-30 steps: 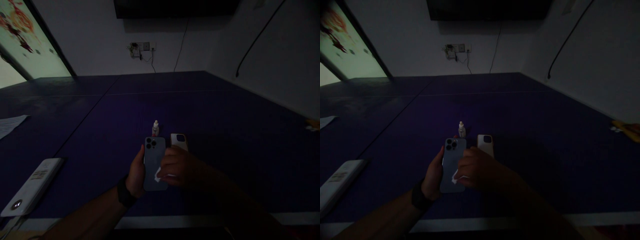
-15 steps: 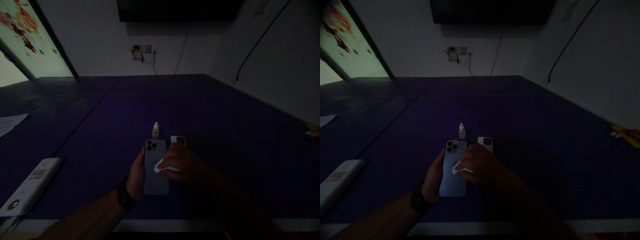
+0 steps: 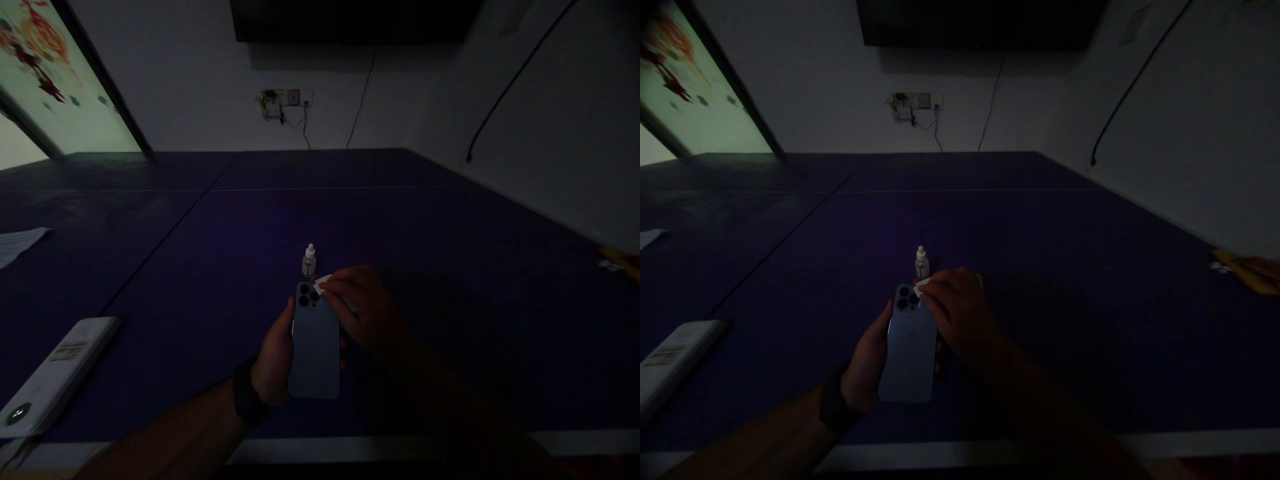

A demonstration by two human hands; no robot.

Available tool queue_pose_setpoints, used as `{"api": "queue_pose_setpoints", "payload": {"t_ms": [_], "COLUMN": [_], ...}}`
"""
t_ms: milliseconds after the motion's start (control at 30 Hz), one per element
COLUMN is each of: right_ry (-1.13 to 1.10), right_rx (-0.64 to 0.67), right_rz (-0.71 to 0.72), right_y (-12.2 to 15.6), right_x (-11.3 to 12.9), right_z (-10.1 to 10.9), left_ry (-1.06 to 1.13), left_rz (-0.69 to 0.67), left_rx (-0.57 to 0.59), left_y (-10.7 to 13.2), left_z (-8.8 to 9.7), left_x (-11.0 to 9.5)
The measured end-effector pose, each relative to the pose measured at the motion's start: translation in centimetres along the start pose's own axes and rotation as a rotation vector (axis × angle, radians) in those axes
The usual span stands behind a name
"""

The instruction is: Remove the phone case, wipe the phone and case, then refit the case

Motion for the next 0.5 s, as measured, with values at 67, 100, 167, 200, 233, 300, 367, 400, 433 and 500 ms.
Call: {"api": "queue_pose_setpoints", "payload": {"t_ms": [67,100,167,200,233,300,367,400,433,500], "right_ry": [-0.004,-0.006,-0.017,-0.022,-0.024,-0.010,0.022,0.037,0.049,0.064], "right_rx": [-0.024,-0.036,-0.028,-0.015,0.003,0.029,0.023,0.017,0.015,0.024], "right_rz": [-0.010,0.000,0.050,0.082,0.106,0.112,0.090,0.092,0.112,0.171], "right_y": [-0.24,-0.36,-0.52,-0.55,-0.55,-0.50,-0.44,-0.41,-0.37,-0.27], "right_x": [0.41,0.61,0.91,0.98,0.96,0.73,0.51,0.53,0.64,0.97], "right_z": [-0.13,-0.16,-0.21,-0.18,-0.11,0.13,0.39,0.45,0.42,0.21], "left_ry": [-0.016,-0.018,-0.009,0.000,0.006,0.004,-0.004,-0.005,-0.003,0.005], "left_rz": [0.024,0.030,0.035,0.032,0.025,0.018,0.028,0.031,0.033,0.027], "left_rx": [-0.015,-0.015,0.001,0.011,0.019,0.021,0.009,-0.001,-0.013,-0.040], "left_y": [0.02,0.03,0.03,0.04,0.04,0.04,0.04,0.04,0.04,0.05], "left_z": [0.06,0.04,-0.03,-0.06,-0.08,-0.08,-0.07,-0.06,-0.05,0.01], "left_x": [0.29,0.42,0.59,0.59,0.54,0.35,0.21,0.17,0.16,0.18]}}
Point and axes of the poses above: each hand's wrist, its own y-axis away from the middle knuckle, its own z-axis out of the back of the hand, x = y × z, the point moved 3 cm from there along -y, towards the middle knuckle, and after that the axes turned 4 degrees about x, right-handed, at the moved point
